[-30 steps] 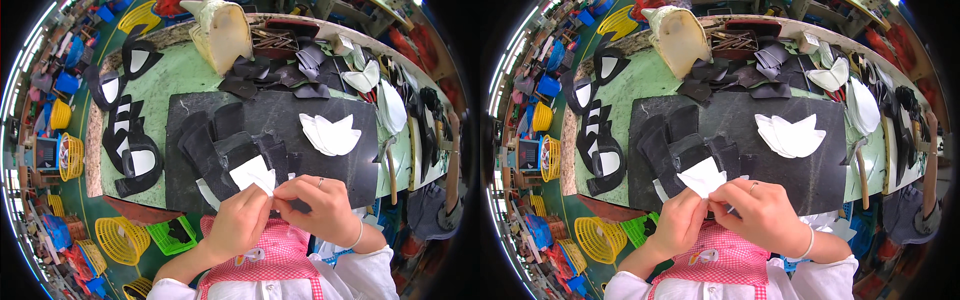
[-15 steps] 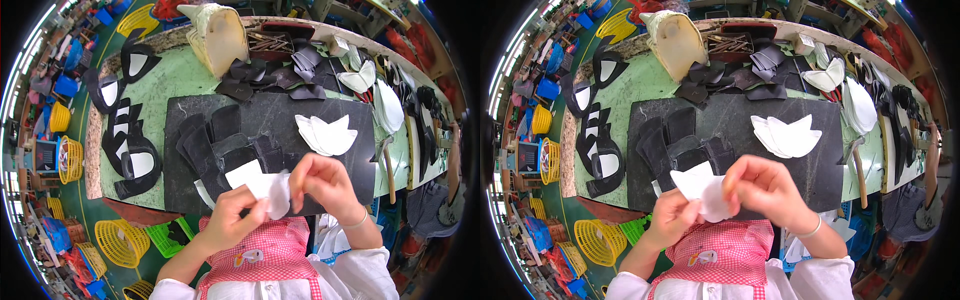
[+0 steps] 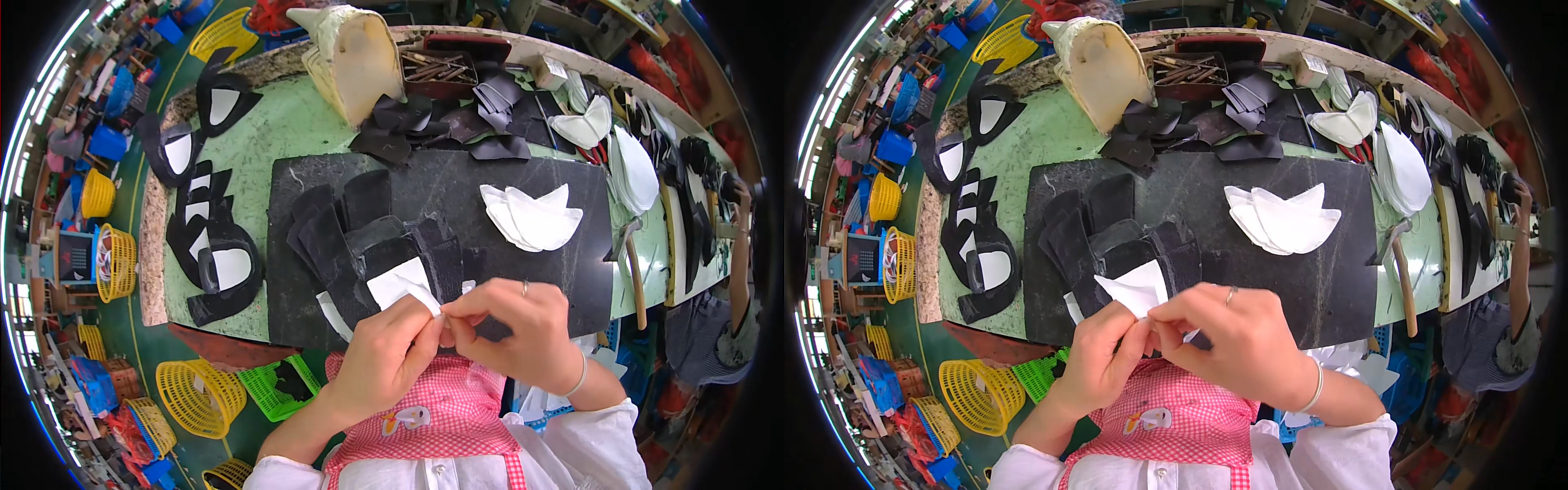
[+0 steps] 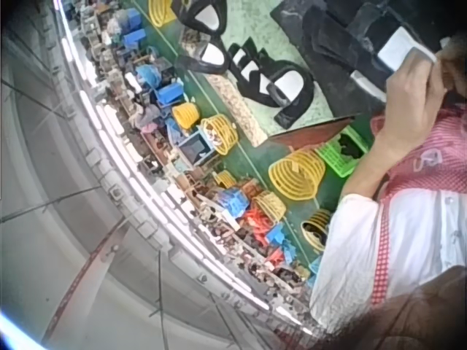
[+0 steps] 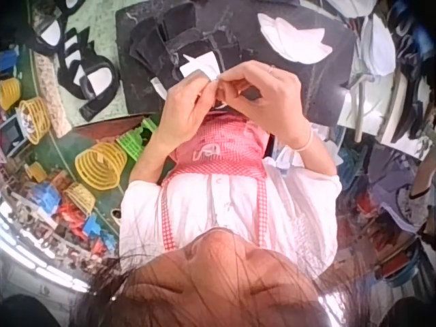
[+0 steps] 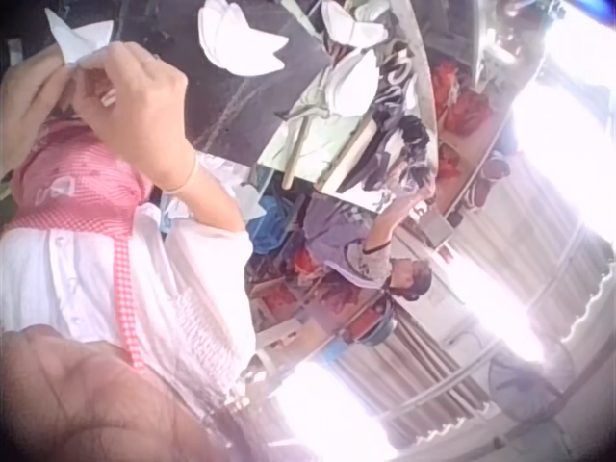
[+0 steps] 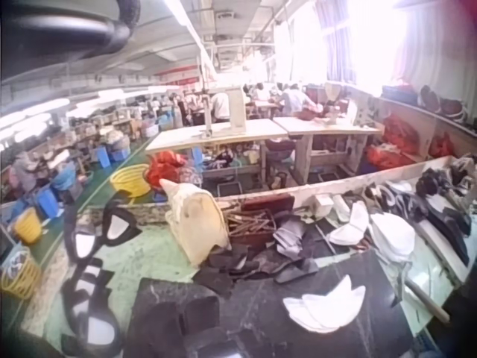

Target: The person peels white fabric linings from their backings by hand and sticks them onto black shoe components on a workbench.

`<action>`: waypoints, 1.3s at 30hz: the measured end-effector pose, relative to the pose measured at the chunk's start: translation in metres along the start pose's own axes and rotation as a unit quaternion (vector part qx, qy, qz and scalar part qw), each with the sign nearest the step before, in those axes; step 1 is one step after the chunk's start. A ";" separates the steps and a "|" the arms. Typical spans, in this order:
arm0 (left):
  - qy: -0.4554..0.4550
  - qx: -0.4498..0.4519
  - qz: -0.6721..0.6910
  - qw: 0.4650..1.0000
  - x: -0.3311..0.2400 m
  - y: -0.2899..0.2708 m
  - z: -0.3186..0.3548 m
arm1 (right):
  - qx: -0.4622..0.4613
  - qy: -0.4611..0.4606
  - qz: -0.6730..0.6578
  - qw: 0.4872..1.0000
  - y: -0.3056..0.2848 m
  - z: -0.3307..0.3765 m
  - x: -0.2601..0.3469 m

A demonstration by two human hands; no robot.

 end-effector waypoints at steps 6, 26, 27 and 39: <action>0.019 0.059 0.185 0.981 0.020 0.000 0.008 | 0.082 0.136 -0.405 0.900 0.017 0.008 -0.028; -0.004 -0.230 0.075 0.970 0.038 -0.028 0.036 | -0.185 0.102 -0.073 0.975 -0.046 0.031 -0.070; -0.053 -0.172 0.038 0.983 0.035 -0.023 0.033 | -0.143 0.061 -0.087 0.984 -0.036 0.028 -0.061; -0.026 -0.099 -0.043 0.994 0.015 -0.012 0.010 | -0.091 -0.088 0.173 0.977 -0.004 0.000 -0.038</action>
Point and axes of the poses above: each hand's wrist, its own z-axis away from the middle knuckle, its own y-axis out of the palm, x = y × z, the point moved 4 cm from there along -z, towards the middle knuckle, and after that the axes turned 14 degrees about x, right-handed, at the moved point
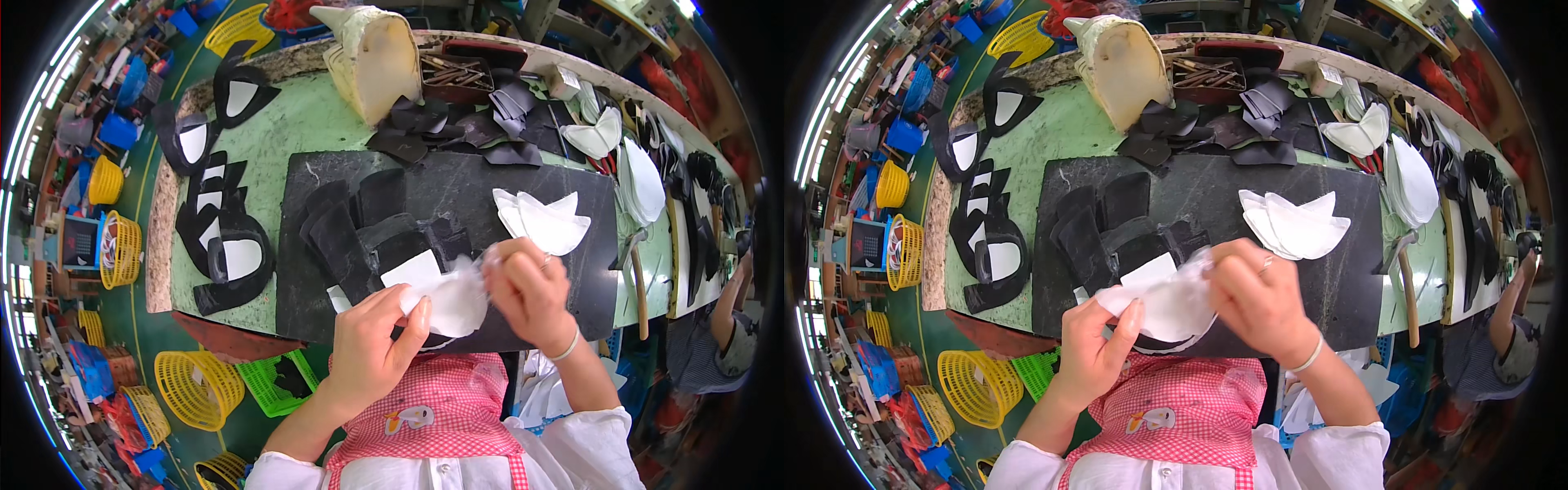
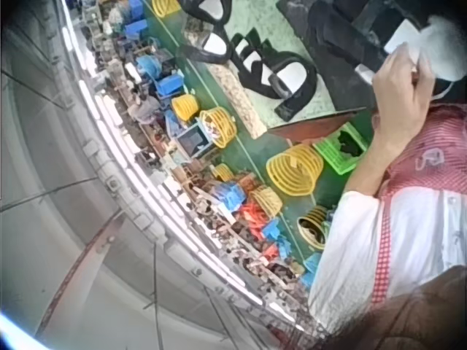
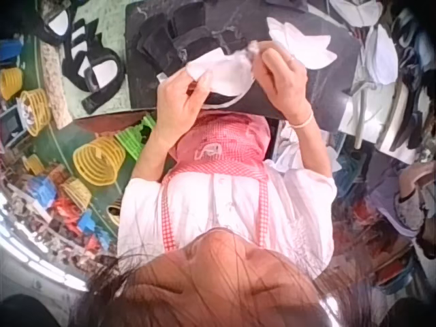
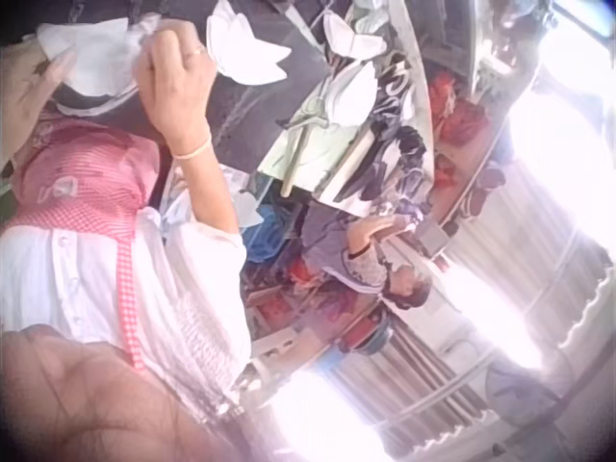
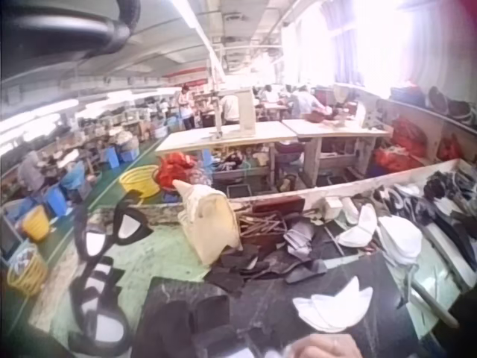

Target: The person peels white fabric linings from their backings by hand and sticks them onto black shoe components on a workbench.

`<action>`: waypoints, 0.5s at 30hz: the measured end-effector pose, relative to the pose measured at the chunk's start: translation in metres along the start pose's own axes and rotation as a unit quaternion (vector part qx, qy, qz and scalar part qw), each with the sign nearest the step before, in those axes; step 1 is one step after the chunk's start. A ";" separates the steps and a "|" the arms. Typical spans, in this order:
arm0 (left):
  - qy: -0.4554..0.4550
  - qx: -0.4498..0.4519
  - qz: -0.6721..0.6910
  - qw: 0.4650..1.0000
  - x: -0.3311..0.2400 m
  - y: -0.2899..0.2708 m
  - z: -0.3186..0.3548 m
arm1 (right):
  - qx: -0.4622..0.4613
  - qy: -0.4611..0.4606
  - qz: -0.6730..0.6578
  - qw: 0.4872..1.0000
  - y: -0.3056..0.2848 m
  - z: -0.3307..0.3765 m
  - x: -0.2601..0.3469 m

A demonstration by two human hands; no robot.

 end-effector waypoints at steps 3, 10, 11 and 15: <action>-0.022 -0.044 0.117 0.992 0.010 -0.006 0.007 | -0.059 0.102 -0.027 0.993 -0.022 0.023 -0.017; -0.023 -0.171 0.164 0.971 0.045 -0.057 0.040 | -0.074 0.282 -0.519 0.803 -0.076 0.125 -0.063; -0.028 -0.181 0.139 0.973 0.050 -0.066 0.046 | 0.187 0.253 -0.525 0.791 -0.071 0.138 -0.058; 0.031 -0.176 -0.082 0.981 0.007 -0.052 0.022 | 0.510 0.270 -0.002 0.817 -0.055 0.127 -0.006</action>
Point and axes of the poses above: each hand's wrist, its own z-axis away from the middle knuckle, its own y-axis out of the palm, x = y × z, the point moved 4 cm from there along -z, towards the middle knuckle, and after that the axes turned 14 degrees about x, right-handed, at the moved point
